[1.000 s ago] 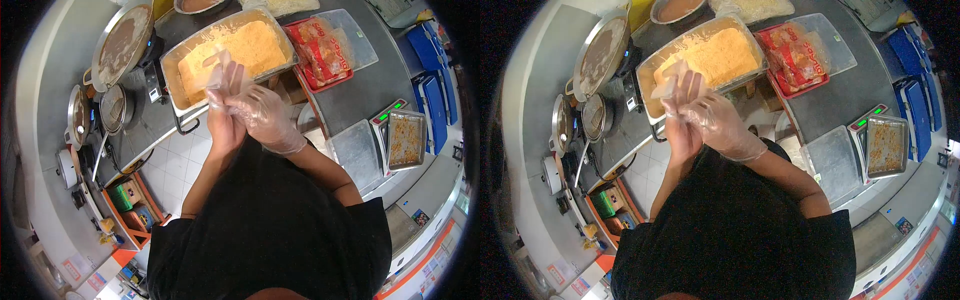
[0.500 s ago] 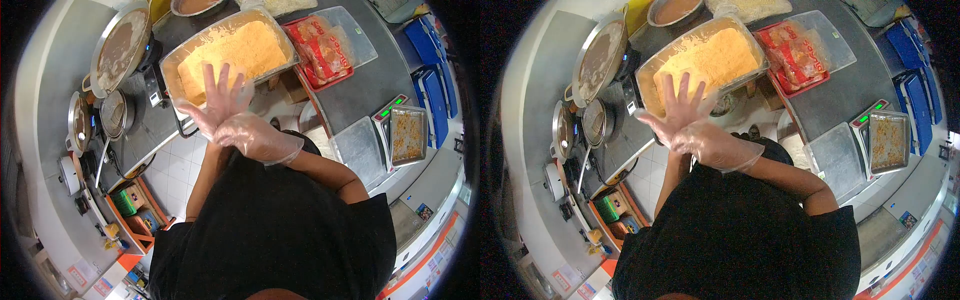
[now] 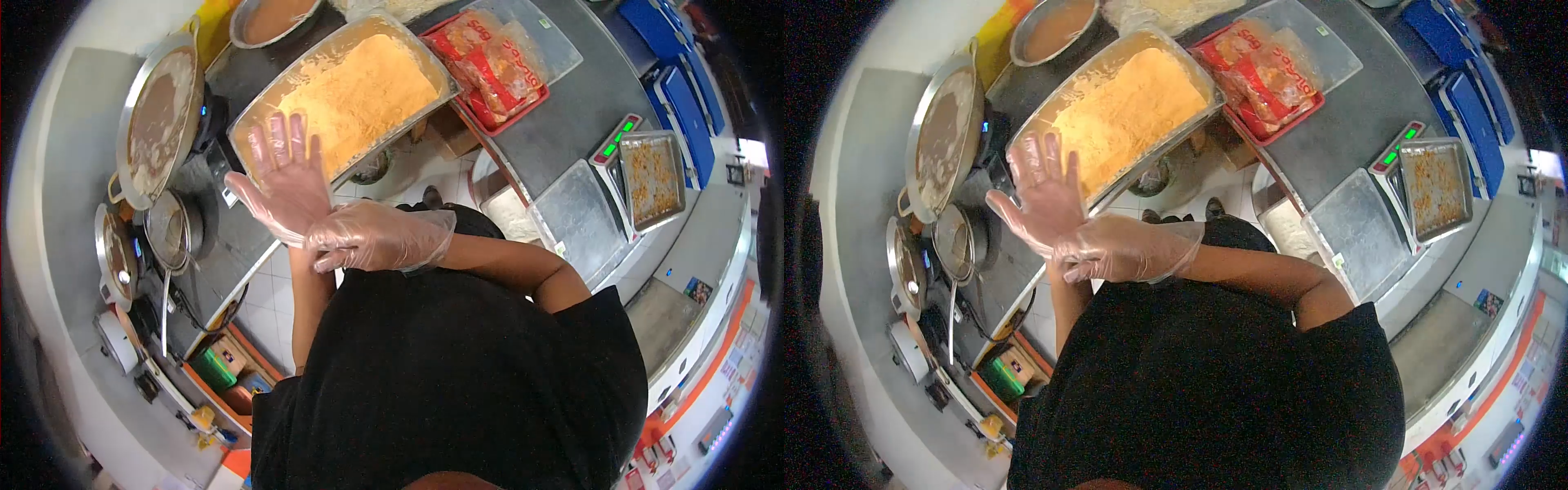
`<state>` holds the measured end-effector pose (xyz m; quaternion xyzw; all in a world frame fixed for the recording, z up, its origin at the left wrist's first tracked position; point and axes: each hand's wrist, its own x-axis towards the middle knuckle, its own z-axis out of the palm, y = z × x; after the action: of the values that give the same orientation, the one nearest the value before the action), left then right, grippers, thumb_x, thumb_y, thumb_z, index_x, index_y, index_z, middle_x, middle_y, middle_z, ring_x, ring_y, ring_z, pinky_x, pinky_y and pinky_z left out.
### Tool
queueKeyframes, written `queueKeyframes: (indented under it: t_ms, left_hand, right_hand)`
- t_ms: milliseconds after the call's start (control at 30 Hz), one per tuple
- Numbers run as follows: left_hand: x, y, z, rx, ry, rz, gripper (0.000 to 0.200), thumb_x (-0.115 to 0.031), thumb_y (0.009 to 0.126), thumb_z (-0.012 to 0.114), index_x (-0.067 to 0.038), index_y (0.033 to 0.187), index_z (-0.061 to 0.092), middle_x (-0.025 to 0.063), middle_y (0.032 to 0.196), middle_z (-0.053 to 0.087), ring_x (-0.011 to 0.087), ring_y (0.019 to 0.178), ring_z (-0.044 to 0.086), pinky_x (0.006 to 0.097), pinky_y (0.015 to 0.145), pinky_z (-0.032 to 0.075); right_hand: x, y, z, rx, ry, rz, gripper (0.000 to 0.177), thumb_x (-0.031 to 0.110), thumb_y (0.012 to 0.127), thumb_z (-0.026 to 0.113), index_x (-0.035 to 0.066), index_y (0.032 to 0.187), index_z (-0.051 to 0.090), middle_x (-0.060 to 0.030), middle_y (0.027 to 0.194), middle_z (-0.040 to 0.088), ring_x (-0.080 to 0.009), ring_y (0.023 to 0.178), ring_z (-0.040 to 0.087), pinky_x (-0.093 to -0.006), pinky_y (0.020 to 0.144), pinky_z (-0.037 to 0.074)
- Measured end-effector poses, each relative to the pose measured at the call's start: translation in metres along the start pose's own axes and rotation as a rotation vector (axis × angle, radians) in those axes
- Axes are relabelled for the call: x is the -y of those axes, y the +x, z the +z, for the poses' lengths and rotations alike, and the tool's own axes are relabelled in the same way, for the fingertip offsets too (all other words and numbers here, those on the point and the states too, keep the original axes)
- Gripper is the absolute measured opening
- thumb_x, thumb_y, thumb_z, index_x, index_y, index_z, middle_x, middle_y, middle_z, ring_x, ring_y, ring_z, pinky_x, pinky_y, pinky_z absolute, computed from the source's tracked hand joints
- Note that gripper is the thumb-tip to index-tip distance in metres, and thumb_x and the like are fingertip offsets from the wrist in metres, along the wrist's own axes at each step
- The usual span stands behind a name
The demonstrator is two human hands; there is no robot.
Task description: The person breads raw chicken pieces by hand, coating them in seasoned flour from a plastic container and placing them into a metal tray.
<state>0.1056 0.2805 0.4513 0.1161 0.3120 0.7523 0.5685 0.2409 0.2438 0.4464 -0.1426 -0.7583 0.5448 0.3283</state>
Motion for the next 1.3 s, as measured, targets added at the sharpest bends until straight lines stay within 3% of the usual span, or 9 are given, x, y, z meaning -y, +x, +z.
queueKeyframes:
  t_ms: [133, 300, 433, 767, 833, 933, 1000, 1167, 1300]
  left_hand:
    - [-0.02, 0.029, -0.012, 0.096, 0.043, 0.047, 0.08, -0.073, 0.1, 0.038, -0.01, 0.149, 0.052, 0.0163, 0.15, 0.054, 0.0383, 0.144, 0.043, 0.0542, 0.121, 0.026]
    - [-0.022, 0.066, -0.033, 0.55, -0.13, 0.179, 0.084, -0.072, 0.104, 0.02, -0.009, 0.152, 0.047, 0.0181, 0.155, 0.048, 0.0381, 0.148, 0.039, 0.0537, 0.125, 0.021]
    - [-0.023, 0.089, 0.016, 0.462, -0.342, 0.034, 0.078, -0.068, 0.106, 0.02, -0.012, 0.154, 0.044, 0.0163, 0.158, 0.044, 0.0369, 0.149, 0.033, 0.054, 0.126, 0.017]
    - [-0.065, 0.167, 0.0, 0.077, 0.406, 0.067, 0.068, -0.063, 0.107, 0.031, -0.009, 0.14, 0.057, 0.0168, 0.128, 0.066, 0.0261, 0.121, 0.062, 0.0472, 0.112, 0.044]
    - [-0.056, 0.204, -0.049, 0.418, 0.074, -0.301, 0.052, -0.056, 0.107, 0.043, -0.008, 0.12, 0.061, 0.0076, 0.098, 0.064, 0.0153, 0.086, 0.059, 0.0328, 0.079, 0.048]
    - [-0.024, 0.2, -0.023, 0.127, 0.246, -0.244, 0.038, -0.047, 0.104, 0.06, -0.011, 0.092, 0.058, -0.0052, 0.067, 0.049, 0.0056, 0.055, 0.046, 0.0191, 0.051, 0.04]
    - [-0.015, 0.205, -0.029, 0.0, 0.362, -0.146, 0.039, -0.047, 0.104, 0.061, -0.012, 0.087, 0.058, -0.0041, 0.071, 0.051, 0.0051, 0.062, 0.051, 0.018, 0.059, 0.044]
    - [0.039, 0.223, -0.049, 0.115, 0.8, -0.143, 0.047, -0.047, 0.108, 0.039, -0.012, 0.134, 0.057, 0.0036, 0.128, 0.059, 0.0206, 0.109, 0.055, 0.0394, 0.092, 0.041]
    - [0.094, 0.208, 0.001, -0.052, 0.871, -0.242, 0.05, -0.049, 0.104, 0.044, -0.013, 0.137, 0.056, 0.0054, 0.127, 0.058, 0.0205, 0.108, 0.054, 0.0379, 0.09, 0.041]
  right_hand:
    - [-0.019, 0.019, -0.001, -0.17, -0.272, -0.186, 0.009, 0.009, 0.094, 0.065, 0.007, 0.102, 0.065, -0.0126, 0.095, 0.067, -0.0335, 0.091, 0.066, -0.0417, 0.076, 0.051]
    - [-0.049, 0.047, 0.018, -0.359, -0.272, 0.243, 0.01, 0.007, 0.094, 0.06, 0.002, 0.102, 0.063, -0.0178, 0.1, 0.069, -0.0382, 0.093, 0.067, -0.0462, 0.079, 0.052]
    - [0.005, 0.081, -0.008, -0.454, -0.038, 0.115, 0.012, 0.007, 0.091, 0.06, 0.0, 0.1, 0.065, -0.0218, 0.09, 0.067, -0.0365, 0.089, 0.066, -0.0444, 0.075, 0.051]
    - [-0.051, 0.137, 0.005, -0.265, -0.151, 0.052, 0.012, 0.01, 0.085, 0.064, 0.0, 0.087, 0.059, -0.0233, 0.076, 0.058, -0.0359, 0.07, 0.058, -0.0473, 0.066, 0.044]
    - [-0.062, 0.118, -0.012, -0.257, -0.179, 0.1, 0.015, 0.011, 0.083, 0.066, 0.0, 0.087, 0.057, -0.0211, 0.077, 0.057, -0.034, 0.071, 0.057, -0.0462, 0.066, 0.043]
    - [-0.079, 0.055, -0.076, -0.513, -0.352, 0.254, 0.019, 0.018, 0.087, 0.067, 0.002, 0.094, 0.06, -0.0175, 0.086, 0.062, -0.0337, 0.079, 0.061, -0.0449, 0.072, 0.048]
    - [-0.092, 0.004, -0.117, -0.858, -0.499, 0.468, 0.027, 0.028, 0.093, 0.067, 0.004, 0.105, 0.064, -0.0158, 0.094, 0.066, -0.0349, 0.088, 0.065, -0.0437, 0.083, 0.052]
    - [-0.14, -0.131, -0.243, -1.442, -0.493, 1.142, 0.059, 0.051, 0.095, 0.06, 0.007, 0.133, 0.061, -0.0209, 0.118, 0.068, -0.0389, 0.114, 0.065, -0.0488, 0.096, 0.051]
    - [-0.242, -0.227, -0.32, -1.633, -0.694, 1.335, 0.076, 0.069, 0.093, 0.053, 0.005, 0.134, 0.063, -0.0266, 0.125, 0.068, -0.0443, 0.119, 0.063, -0.052, 0.1, 0.049]
